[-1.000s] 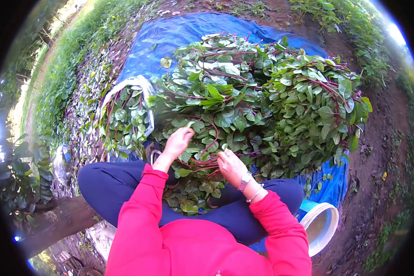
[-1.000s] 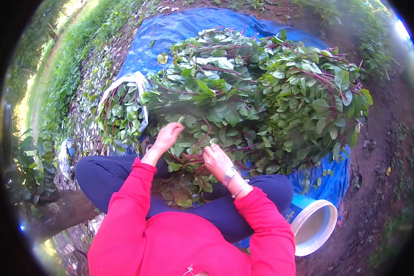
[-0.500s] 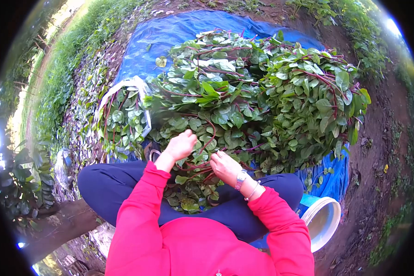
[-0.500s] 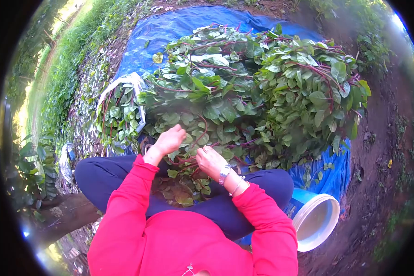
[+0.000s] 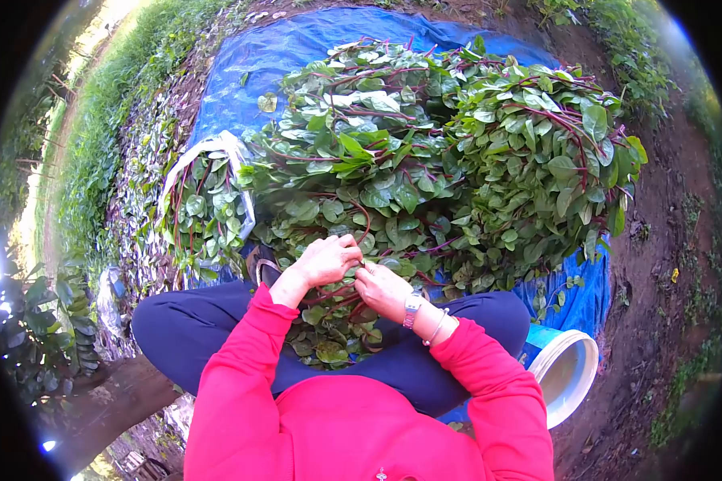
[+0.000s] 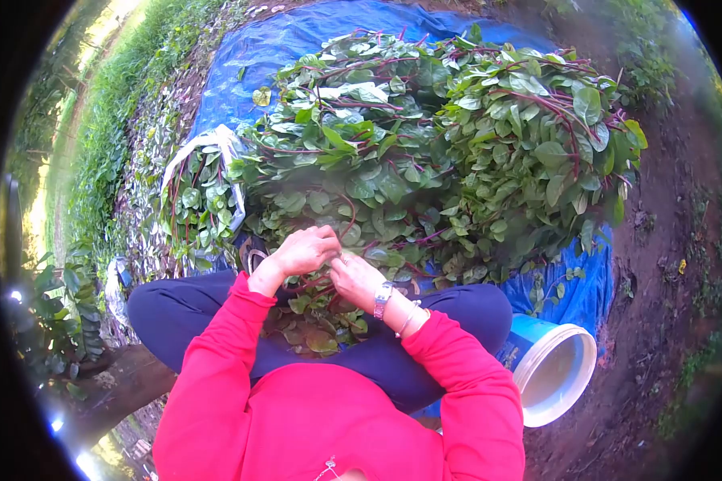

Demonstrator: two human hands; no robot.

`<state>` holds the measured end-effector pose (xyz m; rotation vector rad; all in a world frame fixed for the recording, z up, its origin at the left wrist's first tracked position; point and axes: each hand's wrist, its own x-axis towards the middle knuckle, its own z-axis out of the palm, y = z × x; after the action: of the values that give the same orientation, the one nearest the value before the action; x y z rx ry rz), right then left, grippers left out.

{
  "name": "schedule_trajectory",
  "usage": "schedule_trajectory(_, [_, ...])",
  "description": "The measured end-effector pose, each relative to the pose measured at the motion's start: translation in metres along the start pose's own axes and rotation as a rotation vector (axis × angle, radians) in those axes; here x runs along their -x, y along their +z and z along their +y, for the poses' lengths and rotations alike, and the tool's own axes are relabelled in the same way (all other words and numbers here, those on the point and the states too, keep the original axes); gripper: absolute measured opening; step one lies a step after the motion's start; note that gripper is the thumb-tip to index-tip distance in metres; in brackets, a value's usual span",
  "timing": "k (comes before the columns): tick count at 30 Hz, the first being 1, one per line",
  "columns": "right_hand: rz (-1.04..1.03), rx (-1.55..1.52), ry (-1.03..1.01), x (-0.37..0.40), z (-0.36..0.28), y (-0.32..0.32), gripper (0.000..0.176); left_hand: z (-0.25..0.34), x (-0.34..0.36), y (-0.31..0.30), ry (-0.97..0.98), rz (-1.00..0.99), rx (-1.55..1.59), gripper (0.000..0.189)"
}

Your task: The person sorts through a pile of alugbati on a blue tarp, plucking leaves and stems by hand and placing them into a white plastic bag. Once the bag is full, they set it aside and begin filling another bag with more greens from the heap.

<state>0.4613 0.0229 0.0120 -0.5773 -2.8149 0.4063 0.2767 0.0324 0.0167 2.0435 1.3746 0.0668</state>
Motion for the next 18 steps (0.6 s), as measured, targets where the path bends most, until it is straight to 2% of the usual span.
schedule_trajectory(1, [-0.044, -0.035, 0.012, 0.000, -0.002, 0.001, 0.007, -0.007, 0.001, 0.002, -0.032, 0.042, -0.112, 0.016])
schedule_trajectory(2, [-0.022, -0.010, 0.019, 0.002, -0.004, 0.004, 0.007, -0.018, 0.004, 0.001, -0.167, -0.030, -0.366, 0.020])
schedule_trajectory(3, [-0.017, -0.008, 0.019, 0.004, -0.007, 0.003, 0.007, -0.046, 0.011, 0.010, -0.336, -0.075, -0.432, 0.023])
schedule_trajectory(4, [-0.077, 0.002, 0.058, 0.005, -0.009, 0.000, 0.008, -0.073, 0.020, 0.016, -0.552, -0.223, -0.451, 0.026])
schedule_trajectory(5, [-0.137, 0.011, 0.100, 0.006, -0.009, -0.001, 0.010, -0.078, 0.031, 0.011, -0.744, -0.282, -0.499, 0.029])
schedule_trajectory(6, [-0.165, 0.016, 0.129, 0.008, -0.009, 0.000, 0.009, -0.086, 0.037, 0.010, -0.788, -0.129, -0.536, 0.031])
schedule_trajectory(7, [-0.162, 0.003, 0.135, 0.009, -0.009, 0.001, 0.009, -0.091, 0.041, 0.014, -0.718, 0.124, -0.573, 0.031])
schedule_trajectory(9, [-0.227, -0.029, 0.216, 0.010, -0.009, 0.002, 0.009, -0.097, 0.025, 0.012, -0.374, 0.435, -0.524, 0.030])
schedule_trajectory(11, [-0.253, -0.036, 0.252, 0.008, -0.008, 0.005, 0.010, -0.088, -0.009, 0.006, -0.005, 0.398, -0.342, 0.031])
schedule_trajectory(13, [-0.215, -0.014, 0.268, 0.004, -0.007, 0.003, 0.011, -0.065, -0.043, 0.012, 0.190, 0.321, -0.312, 0.029])
schedule_trajectory(15, [-0.240, -0.003, 0.287, 0.003, -0.006, 0.005, 0.013, -0.043, -0.069, 0.018, 0.274, 0.259, -0.457, 0.037])
schedule_trajectory(17, [-0.237, 0.025, 0.367, 0.006, -0.004, 0.012, 0.014, -0.045, -0.087, 0.031, 0.253, 0.244, -0.455, 0.032])
schedule_trajectory(18, [-0.241, 0.023, 0.373, 0.005, -0.004, 0.009, 0.014, -0.045, -0.092, 0.031, 0.179, 0.214, -0.531, 0.029])
